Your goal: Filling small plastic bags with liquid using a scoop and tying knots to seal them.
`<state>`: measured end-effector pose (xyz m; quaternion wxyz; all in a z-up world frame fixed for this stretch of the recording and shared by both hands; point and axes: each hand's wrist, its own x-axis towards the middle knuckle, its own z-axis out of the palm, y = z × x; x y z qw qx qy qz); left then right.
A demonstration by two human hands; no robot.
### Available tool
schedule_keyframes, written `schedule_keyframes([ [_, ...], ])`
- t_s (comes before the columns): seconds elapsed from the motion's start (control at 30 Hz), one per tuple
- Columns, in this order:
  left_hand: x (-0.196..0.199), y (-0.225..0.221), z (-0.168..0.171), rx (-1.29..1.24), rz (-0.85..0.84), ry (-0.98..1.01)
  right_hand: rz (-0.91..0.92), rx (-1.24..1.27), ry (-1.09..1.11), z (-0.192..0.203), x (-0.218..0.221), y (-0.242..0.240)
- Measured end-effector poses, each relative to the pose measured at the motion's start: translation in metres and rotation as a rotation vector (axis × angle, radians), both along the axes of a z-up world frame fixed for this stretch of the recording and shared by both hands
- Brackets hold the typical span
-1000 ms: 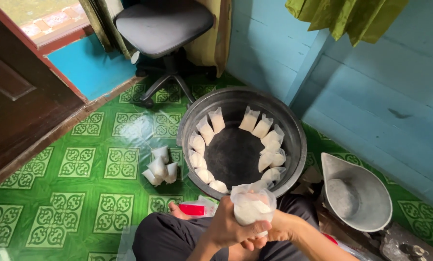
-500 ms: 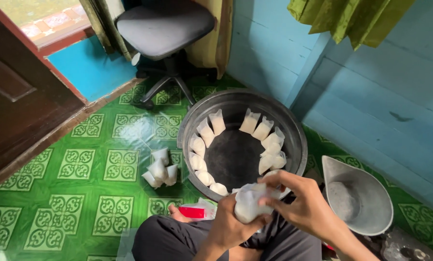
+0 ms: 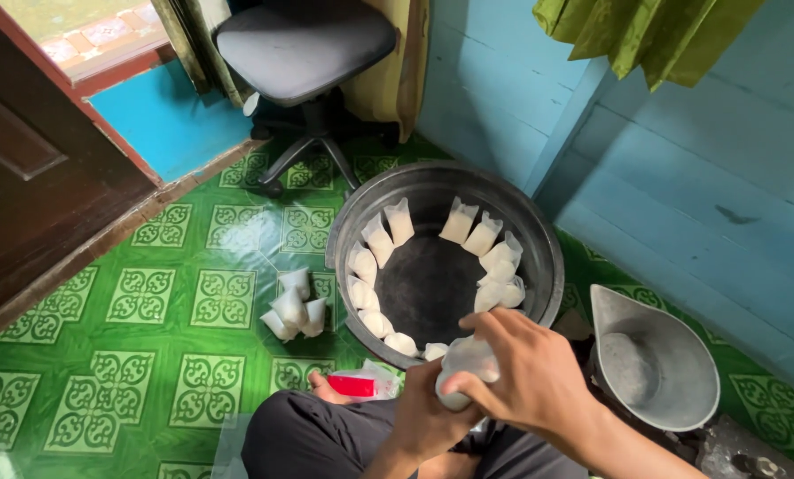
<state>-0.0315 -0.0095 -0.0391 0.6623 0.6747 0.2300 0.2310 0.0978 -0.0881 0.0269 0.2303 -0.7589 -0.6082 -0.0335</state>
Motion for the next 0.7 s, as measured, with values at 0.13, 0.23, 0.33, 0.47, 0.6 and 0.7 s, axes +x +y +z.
schedule_keyframes([
  [0.13,-0.004,-0.003,0.006,0.011,0.018,-0.033,0.005,-0.063,-0.176,-0.023,0.001,0.002],
  [0.23,-0.008,-0.004,0.019,-0.054,-0.056,-0.065,0.095,0.104,-0.276,-0.028,0.005,0.000],
  [0.33,-0.018,-0.003,0.043,-0.156,-0.144,-0.091,0.209,0.083,-0.267,-0.029,0.009,-0.007],
  [0.47,-0.032,-0.004,0.056,-0.020,-0.211,0.091,0.389,0.058,-0.120,-0.013,0.012,-0.013],
  [0.6,-0.034,-0.007,0.058,0.081,-0.208,0.089,0.643,0.104,-0.208,0.013,0.019,-0.010],
  [0.7,-0.034,-0.011,0.066,0.094,-0.187,0.187,0.748,0.166,-0.377,0.041,0.023,-0.009],
])
